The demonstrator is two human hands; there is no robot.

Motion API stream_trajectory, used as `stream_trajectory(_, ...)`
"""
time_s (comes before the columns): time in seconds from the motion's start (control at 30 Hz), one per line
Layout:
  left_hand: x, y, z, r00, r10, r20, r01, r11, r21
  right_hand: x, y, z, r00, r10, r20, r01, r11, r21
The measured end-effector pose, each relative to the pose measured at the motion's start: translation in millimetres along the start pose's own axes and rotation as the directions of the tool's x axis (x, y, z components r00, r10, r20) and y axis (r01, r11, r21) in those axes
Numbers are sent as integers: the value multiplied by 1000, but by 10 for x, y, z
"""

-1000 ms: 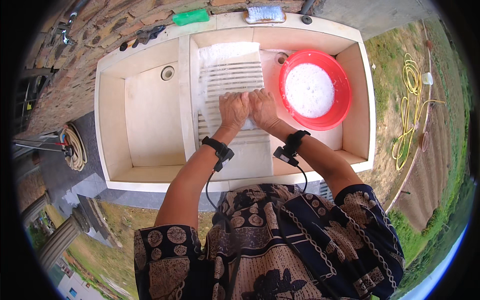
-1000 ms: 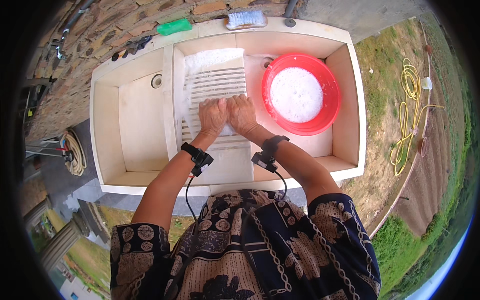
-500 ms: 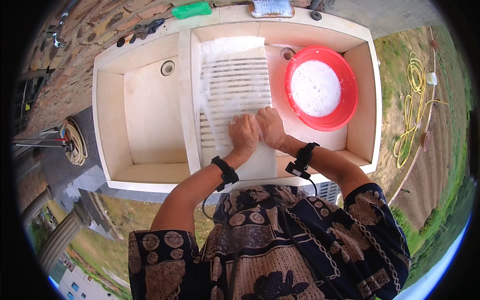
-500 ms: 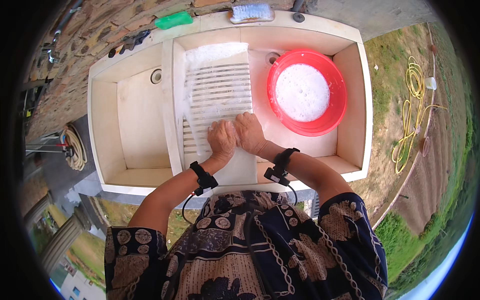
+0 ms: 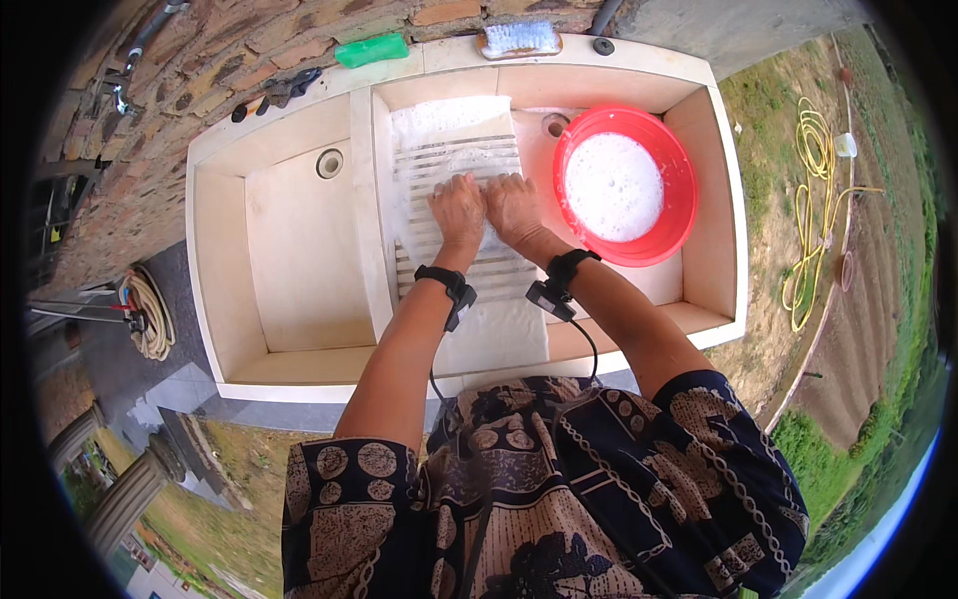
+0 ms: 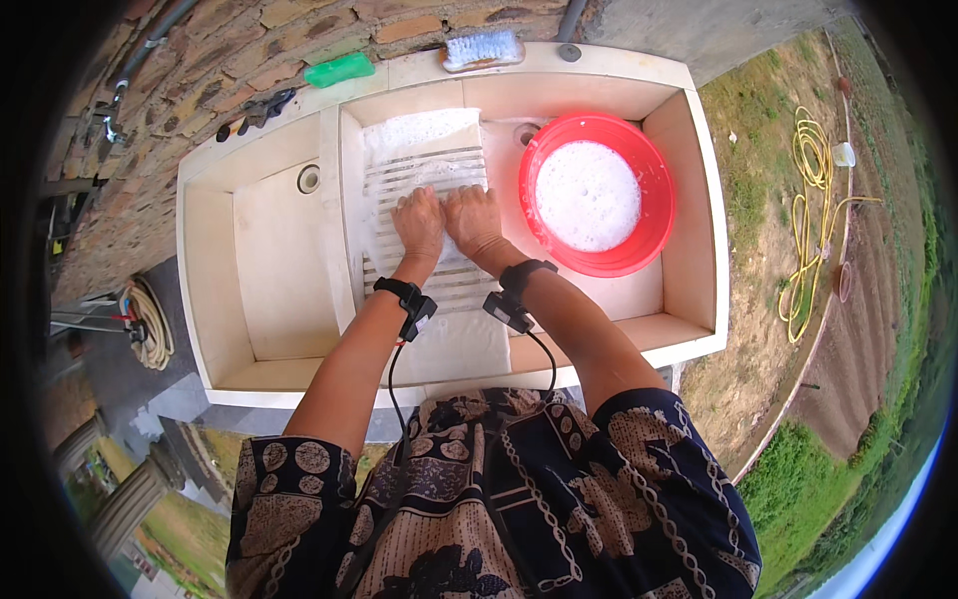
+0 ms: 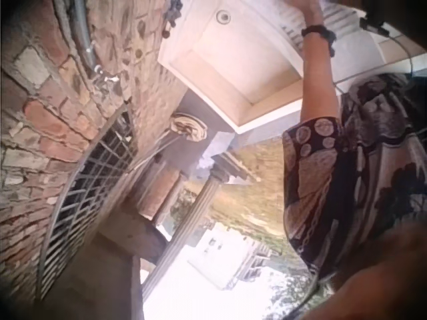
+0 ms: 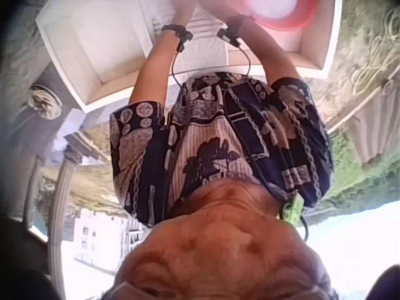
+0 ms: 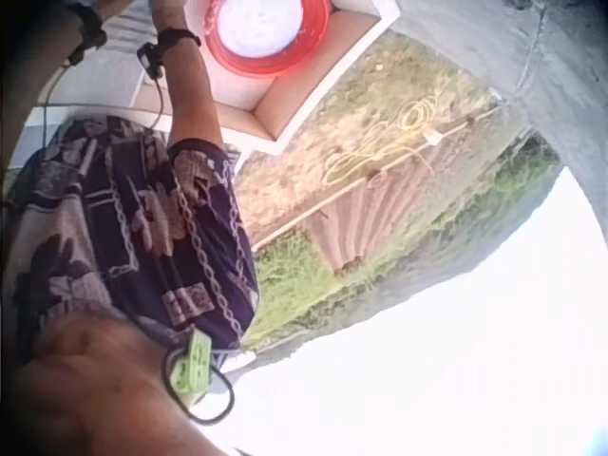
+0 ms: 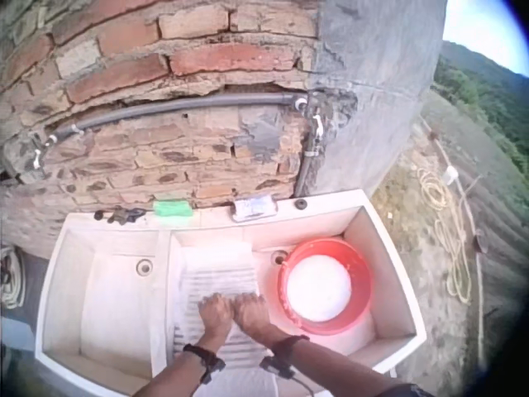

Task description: Wash a piece of cloth by hand using a basin, soap, and a washboard.

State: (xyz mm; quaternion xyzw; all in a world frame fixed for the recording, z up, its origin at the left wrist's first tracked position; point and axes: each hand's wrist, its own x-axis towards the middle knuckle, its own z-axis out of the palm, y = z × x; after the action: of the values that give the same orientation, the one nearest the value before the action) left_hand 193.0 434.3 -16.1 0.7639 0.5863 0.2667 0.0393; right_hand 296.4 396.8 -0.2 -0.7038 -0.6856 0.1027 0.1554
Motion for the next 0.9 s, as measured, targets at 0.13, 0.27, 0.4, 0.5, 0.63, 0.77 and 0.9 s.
stream_trajectory(0.13,-410,169,-456,984,18,180,-6,998,-64,-566,189,79,986,-167,-17,167,986,-13)
stream_trajectory(0.27,-681,-75,-891,915,363,177,-272,877,-395,-973,99,-407,970,-150,191,87,948,307)
stream_trajectory(0.4,-661,-48,-1134,821,486,301,-277,798,-535,-1122,35,-730,975,-100,201,18,927,374)
stream_trajectory(0.5,-623,267,-1291,712,388,585,-168,903,-395,-1265,59,-847,981,-68,181,31,980,197)
stream_trajectory(0.63,-650,662,-1312,706,368,605,-22,865,-501,-1357,428,-1047,986,-165,-25,166,959,232)
stream_trajectory(0.77,-489,1200,-1129,799,458,390,-148,777,-612,-1272,813,-1550,956,-244,-162,290,859,421)
stream_trajectory(0.9,-47,1798,-1007,763,489,422,-149,769,-621,-1157,1247,-1996,959,-20,-282,226,652,723)
